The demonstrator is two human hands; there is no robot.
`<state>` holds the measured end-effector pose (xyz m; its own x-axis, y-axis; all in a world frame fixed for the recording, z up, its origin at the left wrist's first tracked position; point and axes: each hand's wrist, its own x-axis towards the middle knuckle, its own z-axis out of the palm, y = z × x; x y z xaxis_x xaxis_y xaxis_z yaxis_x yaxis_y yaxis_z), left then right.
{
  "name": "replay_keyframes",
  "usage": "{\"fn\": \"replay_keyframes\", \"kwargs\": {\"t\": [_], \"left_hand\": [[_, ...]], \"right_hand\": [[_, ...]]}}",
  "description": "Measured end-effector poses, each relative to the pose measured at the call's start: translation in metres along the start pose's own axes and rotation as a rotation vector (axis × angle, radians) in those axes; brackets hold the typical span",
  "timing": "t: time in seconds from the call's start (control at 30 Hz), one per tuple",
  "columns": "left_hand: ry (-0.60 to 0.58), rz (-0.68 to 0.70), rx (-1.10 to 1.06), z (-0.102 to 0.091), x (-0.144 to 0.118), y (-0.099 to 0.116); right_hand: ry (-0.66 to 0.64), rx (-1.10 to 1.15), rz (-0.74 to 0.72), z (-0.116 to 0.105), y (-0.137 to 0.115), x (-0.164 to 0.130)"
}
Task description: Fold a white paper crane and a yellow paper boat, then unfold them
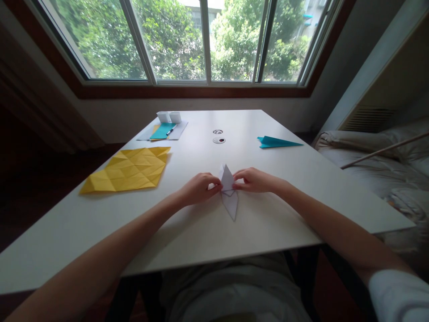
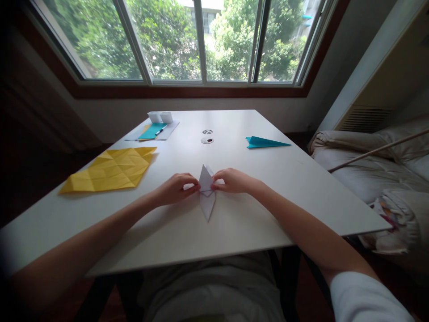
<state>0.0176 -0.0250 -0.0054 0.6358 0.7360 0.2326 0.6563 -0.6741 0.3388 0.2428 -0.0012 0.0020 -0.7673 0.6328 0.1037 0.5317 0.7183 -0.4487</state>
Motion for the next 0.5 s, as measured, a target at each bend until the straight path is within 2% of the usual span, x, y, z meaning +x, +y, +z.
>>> {"fn": "replay_keyframes", "kwargs": {"t": [0.23,0.5], "left_hand": [[0.088,-0.162,-0.079,0.0072,0.0029,-0.0028],[0.085,-0.168,-0.094,0.0071,0.0020,-0.0009]], "right_hand": [[0.056,-0.017,0.048,0.0055,0.0018,0.0009],[0.041,0.001,0.054,0.0030,-0.0008,-0.0001]]}}
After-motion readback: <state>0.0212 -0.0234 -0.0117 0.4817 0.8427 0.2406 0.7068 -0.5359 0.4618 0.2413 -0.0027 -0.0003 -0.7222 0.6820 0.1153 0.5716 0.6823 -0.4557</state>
